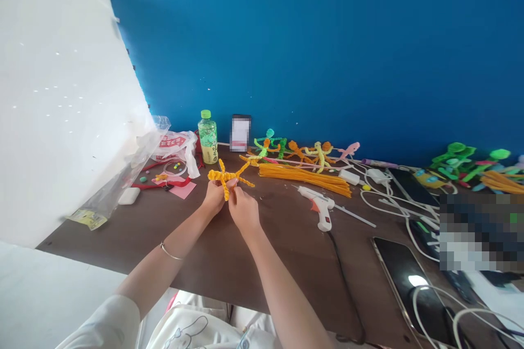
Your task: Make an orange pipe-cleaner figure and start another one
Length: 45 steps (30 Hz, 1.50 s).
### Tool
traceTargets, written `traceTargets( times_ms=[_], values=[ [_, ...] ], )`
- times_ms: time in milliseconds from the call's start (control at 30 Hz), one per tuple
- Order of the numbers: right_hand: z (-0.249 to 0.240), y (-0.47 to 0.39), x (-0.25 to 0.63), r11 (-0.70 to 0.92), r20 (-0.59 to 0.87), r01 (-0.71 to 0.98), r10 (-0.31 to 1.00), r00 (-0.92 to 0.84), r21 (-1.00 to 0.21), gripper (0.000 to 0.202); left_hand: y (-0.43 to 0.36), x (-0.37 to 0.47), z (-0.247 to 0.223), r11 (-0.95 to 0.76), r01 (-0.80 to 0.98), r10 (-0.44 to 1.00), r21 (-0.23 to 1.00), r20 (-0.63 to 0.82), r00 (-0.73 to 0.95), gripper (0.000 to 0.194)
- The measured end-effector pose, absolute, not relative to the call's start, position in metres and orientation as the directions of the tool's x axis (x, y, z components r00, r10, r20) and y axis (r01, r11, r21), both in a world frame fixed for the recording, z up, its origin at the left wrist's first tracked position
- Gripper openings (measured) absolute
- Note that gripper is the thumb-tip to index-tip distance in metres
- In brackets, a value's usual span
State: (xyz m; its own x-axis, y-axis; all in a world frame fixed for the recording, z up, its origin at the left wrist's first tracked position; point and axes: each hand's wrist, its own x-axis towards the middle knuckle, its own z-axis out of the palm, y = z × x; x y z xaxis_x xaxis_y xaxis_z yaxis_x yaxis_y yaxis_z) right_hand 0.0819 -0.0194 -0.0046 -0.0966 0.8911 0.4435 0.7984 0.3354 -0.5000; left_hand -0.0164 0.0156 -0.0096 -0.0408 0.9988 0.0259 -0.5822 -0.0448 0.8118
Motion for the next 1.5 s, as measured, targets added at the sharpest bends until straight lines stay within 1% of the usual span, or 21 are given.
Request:
traceTargets(
  times_ms=[67, 167, 233, 300, 467, 600, 700, 800, 933, 1133, 1200, 1300, 1400, 1500],
  values=[
    [-0.005, -0.019, 0.081, 0.34, 0.424, 0.698, 0.904, -0.057, -0.63, 0.024, 0.016, -0.017, -0.008, -0.028, -0.607, 0.999, 0.794, -0.004, -0.052, 0.022],
    [-0.007, -0.015, 0.08, 0.254, 0.291, 0.464, 0.957, 0.009, -0.849, 0.026, 0.017, -0.018, -0.005, -0.011, -0.658, 0.999, 0.753, -0.02, -0.04, 0.02],
    [-0.009, -0.012, 0.08, 0.196, 0.214, 0.325, 0.977, 0.022, -0.925, 0.028, 0.016, -0.019, -0.004, -0.004, -0.671, 1.0, 0.741, -0.008, -0.016, 0.02],
    [-0.01, -0.009, 0.082, 0.167, 0.182, 0.249, 0.983, 0.039, -0.954, 0.03, 0.016, -0.019, -0.003, -0.001, -0.678, 1.0, 0.735, 0.002, 0.001, 0.019],
    [-0.008, -0.004, 0.089, 0.087, 0.1, 0.165, 0.993, 0.069, -0.982, 0.034, 0.014, -0.019, 0.001, 0.039, -0.709, 0.999, 0.704, -0.044, 0.011, 0.019],
    [-0.007, 0.0, 0.097, 0.057, 0.061, 0.077, 0.997, 0.053, -0.995, 0.037, 0.014, -0.019, 0.001, 0.067, -0.72, 0.997, 0.691, -0.069, 0.027, 0.019],
    [-0.005, 0.003, 0.105, 0.03, 0.03, -0.011, 0.999, 0.013, -0.999, 0.039, 0.015, -0.02, -0.002, 0.071, -0.696, 0.997, 0.714, -0.062, 0.038, 0.02],
    [0.001, 0.004, 0.113, -0.014, -0.009, -0.09, 0.998, -0.056, -0.996, 0.035, 0.016, -0.022, -0.006, 0.064, -0.639, 0.996, 0.766, -0.012, 0.085, 0.019],
    [0.011, 0.002, 0.124, -0.094, -0.085, -0.078, 0.991, -0.107, -0.993, 0.029, 0.015, -0.024, -0.006, 0.051, -0.575, 0.987, 0.817, 0.045, 0.152, 0.02],
    [0.015, 0.001, 0.128, -0.163, -0.15, -0.138, 0.983, -0.103, -0.977, 0.025, 0.017, -0.026, -0.008, -0.015, -0.482, 0.991, 0.876, 0.077, 0.11, 0.023],
    [0.015, 0.0, 0.126, -0.169, -0.157, -0.14, 0.983, -0.096, -0.976, 0.025, 0.018, -0.026, -0.01, -0.017, -0.482, 0.994, 0.876, 0.067, 0.085, 0.024],
    [0.017, -0.002, 0.122, -0.18, -0.16, -0.144, 0.977, -0.139, -0.973, 0.028, 0.02, -0.026, -0.012, 0.016, -0.534, 0.997, 0.845, 0.029, 0.076, 0.027],
    [0.02, -0.005, 0.118, -0.183, -0.156, -0.158, 0.973, -0.173, -0.97, 0.031, 0.02, -0.026, -0.012, 0.007, -0.51, 0.99, 0.86, 0.064, 0.122, 0.024],
    [0.021, -0.007, 0.115, -0.166, -0.14, -0.204, 0.981, -0.135, -0.965, 0.031, 0.019, -0.026, -0.01, -0.012, -0.475, 0.984, 0.88, 0.096, 0.152, 0.021]
  ],
)
